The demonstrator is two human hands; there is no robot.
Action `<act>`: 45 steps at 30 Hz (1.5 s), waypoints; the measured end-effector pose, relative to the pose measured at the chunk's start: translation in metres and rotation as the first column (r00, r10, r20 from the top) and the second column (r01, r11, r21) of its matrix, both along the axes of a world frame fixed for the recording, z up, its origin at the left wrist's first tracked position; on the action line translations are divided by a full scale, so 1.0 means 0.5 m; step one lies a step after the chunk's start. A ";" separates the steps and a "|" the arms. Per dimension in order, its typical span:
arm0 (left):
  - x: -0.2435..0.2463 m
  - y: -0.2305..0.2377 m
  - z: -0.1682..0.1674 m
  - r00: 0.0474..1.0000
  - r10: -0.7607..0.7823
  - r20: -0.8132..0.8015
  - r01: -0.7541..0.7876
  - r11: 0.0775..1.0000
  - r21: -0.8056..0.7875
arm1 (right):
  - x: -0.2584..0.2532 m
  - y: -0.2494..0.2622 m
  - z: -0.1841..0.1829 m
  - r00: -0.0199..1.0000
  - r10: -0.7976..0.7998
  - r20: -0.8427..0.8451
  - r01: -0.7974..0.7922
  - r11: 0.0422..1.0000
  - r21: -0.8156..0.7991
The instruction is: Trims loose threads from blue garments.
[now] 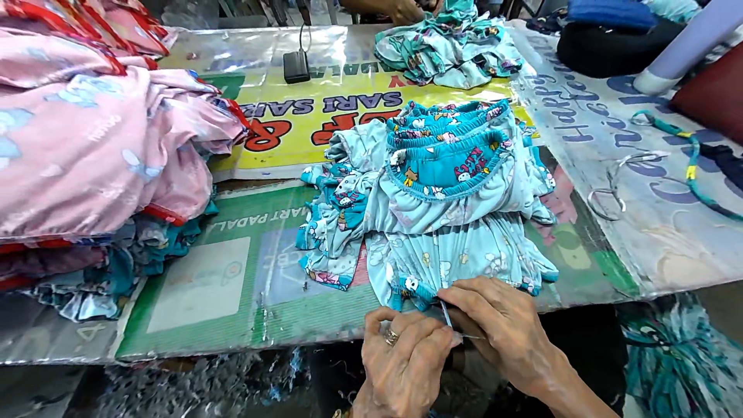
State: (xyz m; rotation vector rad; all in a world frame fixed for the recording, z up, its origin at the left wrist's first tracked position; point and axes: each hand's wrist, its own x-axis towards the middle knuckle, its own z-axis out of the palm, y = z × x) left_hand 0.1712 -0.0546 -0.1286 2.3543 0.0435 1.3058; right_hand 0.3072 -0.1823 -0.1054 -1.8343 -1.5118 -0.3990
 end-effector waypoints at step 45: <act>0.083 -0.059 0.058 0.874 -0.222 0.433 0.471 0.163 -0.867 | 0.019 -0.012 0.046 0.986 0.017 -0.165 0.031 0.959 0.282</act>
